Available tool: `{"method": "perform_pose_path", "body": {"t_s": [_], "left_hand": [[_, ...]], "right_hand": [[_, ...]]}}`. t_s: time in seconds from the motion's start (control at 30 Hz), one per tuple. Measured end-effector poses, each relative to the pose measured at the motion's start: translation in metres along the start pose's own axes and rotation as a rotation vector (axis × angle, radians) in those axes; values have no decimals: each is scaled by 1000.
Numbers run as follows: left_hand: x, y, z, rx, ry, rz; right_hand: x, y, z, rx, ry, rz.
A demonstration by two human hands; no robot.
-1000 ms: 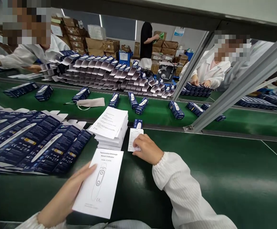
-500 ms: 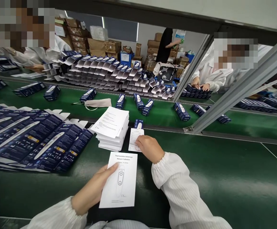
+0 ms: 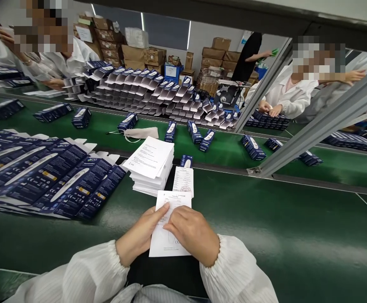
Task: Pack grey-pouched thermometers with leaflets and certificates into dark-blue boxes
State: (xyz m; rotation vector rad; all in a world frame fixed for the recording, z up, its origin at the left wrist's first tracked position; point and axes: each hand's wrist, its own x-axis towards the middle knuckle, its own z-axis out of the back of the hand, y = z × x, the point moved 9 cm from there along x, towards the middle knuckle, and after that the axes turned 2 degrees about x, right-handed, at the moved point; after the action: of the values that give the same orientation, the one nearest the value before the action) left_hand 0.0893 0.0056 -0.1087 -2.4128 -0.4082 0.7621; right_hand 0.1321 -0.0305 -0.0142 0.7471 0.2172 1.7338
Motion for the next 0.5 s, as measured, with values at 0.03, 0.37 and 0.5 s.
{"method": "perform_pose_path", "body": {"t_s": [0.03, 0.37, 0.5], "left_hand": [[1, 2, 2, 6, 2, 6], [-2, -4, 0, -35, 46, -17], [-2, -5, -3, -31, 58, -22]], "right_hand": [[-1, 0, -1, 0, 1, 5], [-6, 11, 5, 14, -59, 69], [-6, 13, 2, 12, -50, 78]]}}
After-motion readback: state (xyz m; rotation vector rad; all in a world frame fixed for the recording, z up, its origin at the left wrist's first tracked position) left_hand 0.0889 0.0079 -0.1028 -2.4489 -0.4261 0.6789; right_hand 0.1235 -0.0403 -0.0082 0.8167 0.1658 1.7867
